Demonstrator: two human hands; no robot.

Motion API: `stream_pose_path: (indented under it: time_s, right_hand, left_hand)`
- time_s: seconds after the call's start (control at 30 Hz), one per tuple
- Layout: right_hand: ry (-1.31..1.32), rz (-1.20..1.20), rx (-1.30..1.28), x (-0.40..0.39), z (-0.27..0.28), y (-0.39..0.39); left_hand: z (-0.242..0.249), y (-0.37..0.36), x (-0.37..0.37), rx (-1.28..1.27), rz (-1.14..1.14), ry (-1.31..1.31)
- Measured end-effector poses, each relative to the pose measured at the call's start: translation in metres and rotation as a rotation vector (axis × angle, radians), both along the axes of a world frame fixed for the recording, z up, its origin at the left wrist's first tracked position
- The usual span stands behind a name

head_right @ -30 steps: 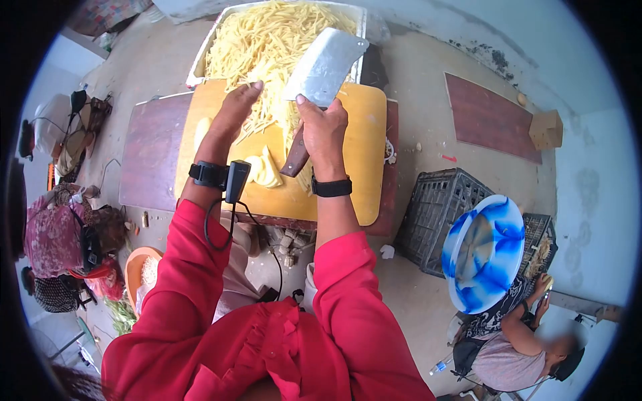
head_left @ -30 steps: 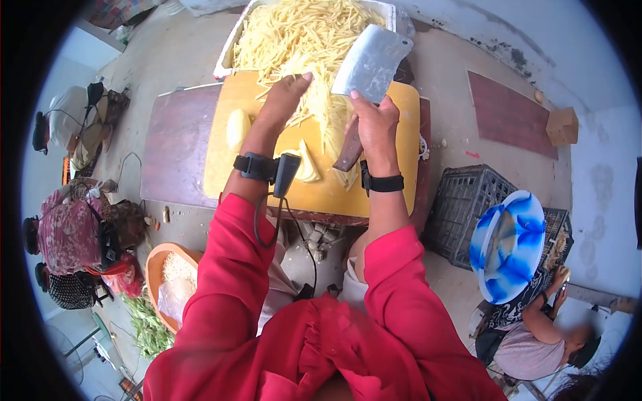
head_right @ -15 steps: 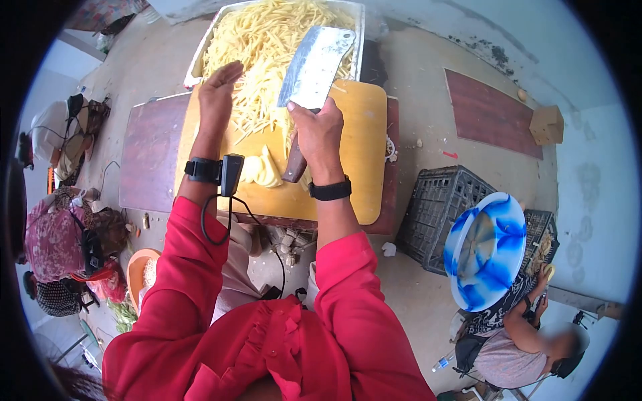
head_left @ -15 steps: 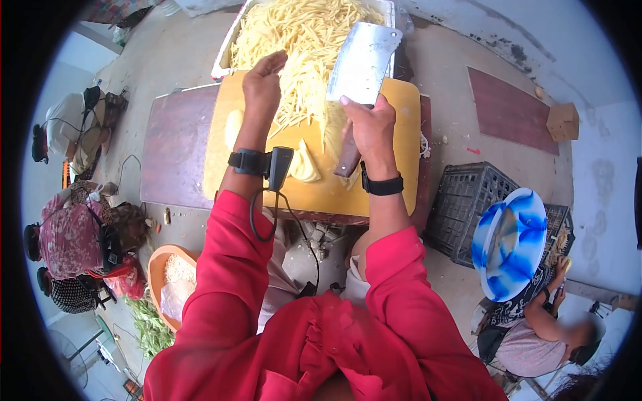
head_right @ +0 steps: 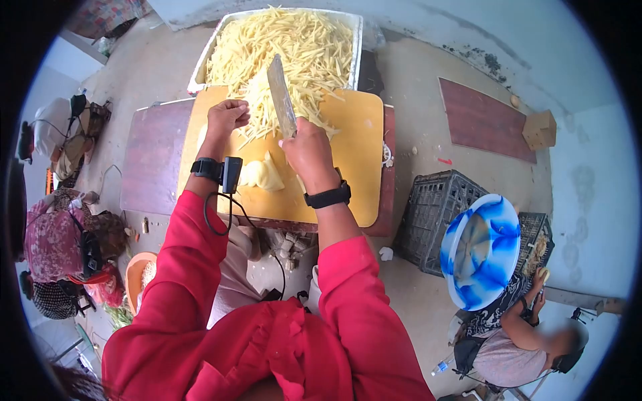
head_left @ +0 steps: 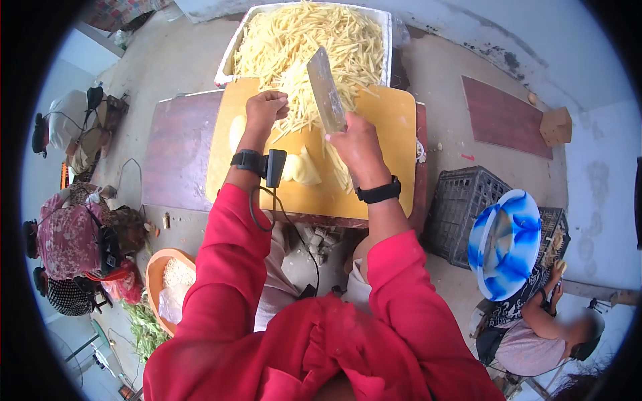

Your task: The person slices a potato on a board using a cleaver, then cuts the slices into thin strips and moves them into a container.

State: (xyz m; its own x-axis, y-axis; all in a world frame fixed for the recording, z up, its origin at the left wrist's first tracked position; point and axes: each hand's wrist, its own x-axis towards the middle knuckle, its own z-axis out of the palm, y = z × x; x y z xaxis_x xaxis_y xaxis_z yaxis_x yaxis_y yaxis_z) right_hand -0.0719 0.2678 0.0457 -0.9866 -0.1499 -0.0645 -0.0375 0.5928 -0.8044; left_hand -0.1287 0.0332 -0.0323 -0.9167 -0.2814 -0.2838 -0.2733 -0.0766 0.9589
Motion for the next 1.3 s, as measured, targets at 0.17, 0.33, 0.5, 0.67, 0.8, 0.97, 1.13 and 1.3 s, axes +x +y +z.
stream_pose_path:
  time_s: [0.17, 0.33, 0.5, 0.67, 0.8, 0.97, 1.13, 1.3]
  right_hand:
    - [-0.016, 0.093, 0.109, 0.009, 0.003, -0.001]
    - [0.011, 0.222, 0.239, 0.027, 0.013, 0.006]
    - [0.023, 0.274, 0.361, 0.048, 0.001, 0.018]
    - [-0.064, 0.215, 0.318, 0.082, -0.023, 0.018]
    - [-0.07, 0.21, 0.352, 0.097, -0.041, 0.016]
    - [-0.066, 0.176, 0.369, 0.102, -0.047, 0.009]
    - [-0.072, 0.174, 0.387, 0.106, -0.056, 0.004]
    - [-0.118, 0.205, 0.391, 0.112, -0.066, 0.001]
  left_hand:
    - [-0.002, -0.004, 0.006, -0.349, -0.019, -0.021]
    - [0.008, -0.002, 0.035, -0.334, -0.159, 0.007]
    - [-0.002, 0.008, 0.08, -1.099, -0.464, -0.171]
    - [-0.034, 0.018, 0.13, -1.113, -0.301, -0.288]
    - [-0.057, 0.024, 0.152, -1.04, -0.172, -0.173]
    - [-0.07, 0.039, 0.161, -0.914, -0.066, 0.086]
    - [-0.05, 0.045, 0.165, -0.916, -0.086, 0.092]
    - [-0.037, 0.036, 0.166, -1.014, -0.12, 0.328]
